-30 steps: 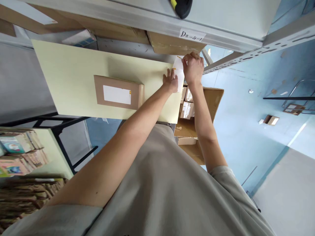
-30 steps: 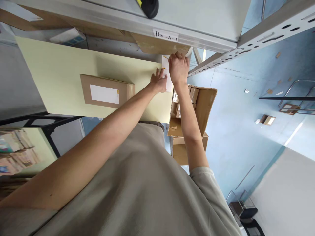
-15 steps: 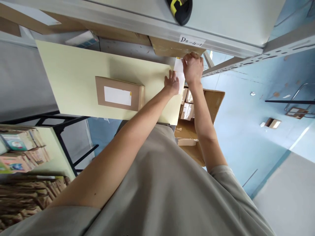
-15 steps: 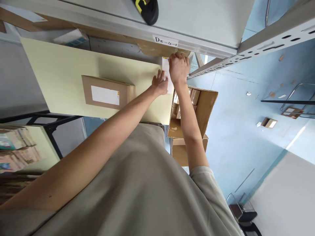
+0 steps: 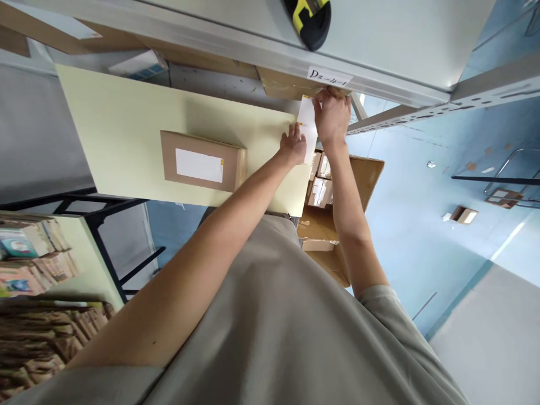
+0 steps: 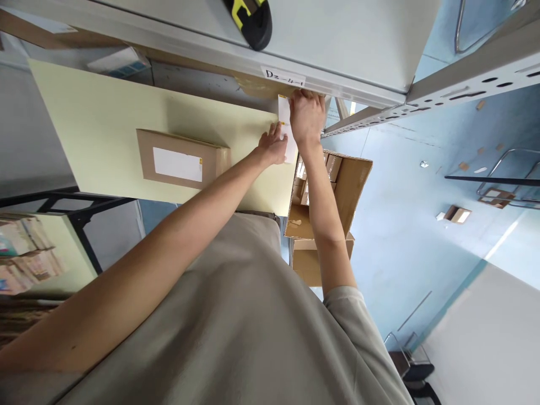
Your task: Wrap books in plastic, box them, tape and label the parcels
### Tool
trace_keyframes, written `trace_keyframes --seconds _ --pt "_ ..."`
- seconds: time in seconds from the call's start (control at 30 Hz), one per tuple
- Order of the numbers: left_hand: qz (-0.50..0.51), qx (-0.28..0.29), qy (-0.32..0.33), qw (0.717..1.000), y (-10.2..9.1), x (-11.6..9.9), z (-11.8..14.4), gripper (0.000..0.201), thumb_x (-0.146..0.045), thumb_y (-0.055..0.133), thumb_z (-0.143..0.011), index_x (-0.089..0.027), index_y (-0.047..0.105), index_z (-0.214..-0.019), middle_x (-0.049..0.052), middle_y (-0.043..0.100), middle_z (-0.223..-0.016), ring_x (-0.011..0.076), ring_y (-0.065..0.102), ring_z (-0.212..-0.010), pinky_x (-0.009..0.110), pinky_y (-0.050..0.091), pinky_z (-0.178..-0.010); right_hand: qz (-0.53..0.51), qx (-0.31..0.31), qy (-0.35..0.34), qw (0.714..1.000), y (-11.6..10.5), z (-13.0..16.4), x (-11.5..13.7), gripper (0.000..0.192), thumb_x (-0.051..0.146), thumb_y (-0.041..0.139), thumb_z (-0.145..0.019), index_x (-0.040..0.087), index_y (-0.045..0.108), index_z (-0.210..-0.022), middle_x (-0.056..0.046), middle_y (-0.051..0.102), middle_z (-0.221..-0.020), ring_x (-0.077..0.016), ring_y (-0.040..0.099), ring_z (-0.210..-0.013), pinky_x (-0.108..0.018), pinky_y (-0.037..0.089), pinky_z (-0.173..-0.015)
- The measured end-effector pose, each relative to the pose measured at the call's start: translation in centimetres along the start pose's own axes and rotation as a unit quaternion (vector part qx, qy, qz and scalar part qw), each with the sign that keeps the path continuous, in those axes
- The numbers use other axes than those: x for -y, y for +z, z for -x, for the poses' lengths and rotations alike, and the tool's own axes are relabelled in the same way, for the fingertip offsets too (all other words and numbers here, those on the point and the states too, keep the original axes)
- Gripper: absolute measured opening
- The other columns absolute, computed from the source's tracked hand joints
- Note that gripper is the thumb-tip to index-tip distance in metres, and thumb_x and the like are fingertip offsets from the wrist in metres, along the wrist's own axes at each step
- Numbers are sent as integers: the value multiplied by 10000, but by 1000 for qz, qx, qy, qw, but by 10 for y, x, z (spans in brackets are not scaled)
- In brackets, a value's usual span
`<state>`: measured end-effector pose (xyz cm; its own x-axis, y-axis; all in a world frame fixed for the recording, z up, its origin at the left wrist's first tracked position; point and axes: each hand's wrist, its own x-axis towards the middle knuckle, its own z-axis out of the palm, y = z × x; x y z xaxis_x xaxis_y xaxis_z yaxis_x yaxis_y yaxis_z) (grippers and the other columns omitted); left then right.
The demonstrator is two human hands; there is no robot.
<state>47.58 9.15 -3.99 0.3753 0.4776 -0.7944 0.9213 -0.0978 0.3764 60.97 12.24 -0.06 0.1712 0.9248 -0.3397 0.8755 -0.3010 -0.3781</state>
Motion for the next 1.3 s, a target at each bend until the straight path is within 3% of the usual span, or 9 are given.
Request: trace_keyframes --seconds 0.23,0.4,0.57,0.83,0.93,1.07,1.13,1.2,1.3 --pt "-14 5 -12 1000 -1 -7 -8 1276 -603 780 -962 -141 180 -1989 197 -24 -2082 509 -43 -1936 674 121 -1548 22 -9 22 999 -7 10 -12 388 378 461 -1236 367 846 -1288 -54 817 -1567 -325 675 -1517 -575 437 -1383" --pt "-15 -5 -13 1000 5 -5 -14 1292 -702 806 -950 -222 217 -1995 159 7 -2089 513 -5 -1937 689 147 -1540 0 -14 44 999 4 30 -16 289 382 525 -1304 285 797 -1301 -70 808 -1530 -249 646 -1420 -517 408 -1368" --pt "-11 -1 -23 1000 5 -1 -18 1335 -814 831 -904 -290 258 -1991 107 16 -2099 512 8 -1937 657 184 -1543 -25 -66 43 997 8 43 -21 350 364 479 -1289 307 822 -1247 -78 838 -1451 -276 706 -1356 -478 493 -1291" --pt "-16 1 -36 999 5 -7 -21 1362 -733 869 -890 -206 258 -1987 165 -19 -2092 546 -16 -1928 676 151 -1540 -57 -159 45 985 -40 46 -58 368 529 442 -1275 439 783 -1169 -22 859 -1426 -305 734 -1312 -484 569 -1197" --pt "-13 -7 -29 999 4 -11 -15 1384 -736 872 -873 -215 245 -1990 171 -24 -2091 515 -45 -1935 675 100 -1546 -87 -198 41 975 -54 71 -61 406 588 444 -1261 417 795 -1147 -76 862 -1365 -318 751 -1299 -504 556 -1230" --pt "7 -41 -2 999 -4 -12 7 1323 -787 907 -826 -261 423 -1939 112 21 -2100 513 -34 -1934 671 143 -1551 -154 -194 27 968 -57 117 -47 488 666 473 -1219 346 839 -1173 -113 865 -1271 -341 804 -1250 -561 623 -1191" --pt "39 -60 30 997 -8 0 26 1253 -761 942 -812 -279 519 -1889 106 122 -2092 488 40 -1935 627 211 -1552 -216 -201 29 955 -53 138 -39 457 677 559 -1178 325 847 -1134 -102 873 -1174 -344 830 -1182 -580 664 -1151" --pt "100 -60 74 990 -8 23 55 1116 -684 963 -827 -266 628 -1806 147 376 -2015 457 267 -1890 578 328 -1519 -288 -199 40 936 -47 156 -32 435 704 673 -1124 312 850 -1064 -87 864 -1066 -348 840 -1120 -592 698 -1087" --pt "252 -16 141 957 1 75 111 691 -580 917 -896 -252 850 -1500 145 803 -1627 383 687 -1592 539 538 -1367 -393 -168 57 902 -31 175 -25 433 745 836 -1033 323 843 -940 -50 826 -938 -310 825 -1023 -530 724 -969"
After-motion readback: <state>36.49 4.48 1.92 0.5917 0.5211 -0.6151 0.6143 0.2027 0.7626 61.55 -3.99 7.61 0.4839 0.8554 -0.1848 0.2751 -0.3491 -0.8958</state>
